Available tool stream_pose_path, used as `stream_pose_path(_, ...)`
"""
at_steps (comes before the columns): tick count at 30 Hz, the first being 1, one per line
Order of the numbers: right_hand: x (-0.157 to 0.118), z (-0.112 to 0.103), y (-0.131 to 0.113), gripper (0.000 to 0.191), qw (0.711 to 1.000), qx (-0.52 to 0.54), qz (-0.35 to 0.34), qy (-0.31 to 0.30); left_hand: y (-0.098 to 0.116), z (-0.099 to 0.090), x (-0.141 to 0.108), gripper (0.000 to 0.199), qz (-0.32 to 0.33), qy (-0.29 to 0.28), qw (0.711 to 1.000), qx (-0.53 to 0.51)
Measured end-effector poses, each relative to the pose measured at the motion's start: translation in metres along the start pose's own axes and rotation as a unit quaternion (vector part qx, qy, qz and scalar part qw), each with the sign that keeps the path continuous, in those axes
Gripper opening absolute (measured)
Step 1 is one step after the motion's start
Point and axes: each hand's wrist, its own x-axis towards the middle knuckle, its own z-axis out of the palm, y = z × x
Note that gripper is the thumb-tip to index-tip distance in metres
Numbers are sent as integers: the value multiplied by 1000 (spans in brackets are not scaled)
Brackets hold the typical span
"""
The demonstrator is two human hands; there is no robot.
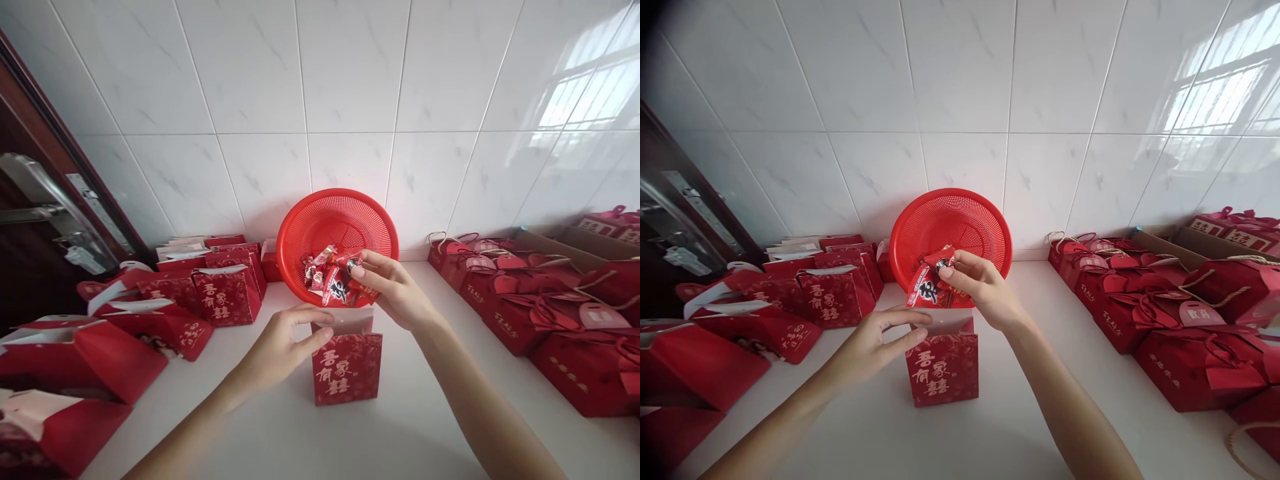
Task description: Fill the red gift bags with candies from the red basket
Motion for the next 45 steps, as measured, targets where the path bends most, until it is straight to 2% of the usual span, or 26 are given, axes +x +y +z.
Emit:
stream_pose_path(6,-7,5,-10,16,986,-128,-8,-102,6,-7,-5,51,1,-78,995,-58)
stream_pose_path(9,-11,8,-12,11,955,-265,-12,-130,5,-8,-4,61,-8,-96,992,-79)
stream_pose_path(13,-15,13,-9,17,908,-403,-2,-115,2,-8,0,68,-8,-102,992,-78)
stream_pose_path(19,-16,12,-8,15,890,-444,-16,-104,3,-8,0,71,-6,-103,992,-78)
stream_pose_path(23,-16,6,-10,26,875,-462,-16,-142,-1,-8,0,62,-27,-88,994,-59)
stream_pose_path(26,-18,3,-16,24,868,-470,-32,-157,-3,-8,-2,63,-39,-86,994,-49)
stream_pose_path(29,-21,-2,-27,14,874,-466,-78,-118,-1,-9,-6,64,-45,-92,994,-43)
stream_pose_path(32,-25,-11,-39,10,872,-474,-92,-79,3,-9,-10,63,-28,-100,994,-33)
stream_pose_path(34,-28,-17,-46,15,860,-499,-62,-85,6,-8,-12,62,-13,-99,995,-31)
stream_pose_path(37,-29,-24,-49,25,820,-554,38,-136,6,-3,-11,57,-1,-95,995,-42)
stream_pose_path(40,-26,-27,-47,5,782,-589,107,-172,1,6,-7,47,9,-77,995,-59)
stream_pose_path(42,-24,-28,-44,15,775,-594,115,-180,-3,14,-5,41,6,-53,996,-68)
stream_pose_path(45,-20,-29,-41,22,790,-571,137,-177,-6,22,-1,39,-6,-32,996,-85)
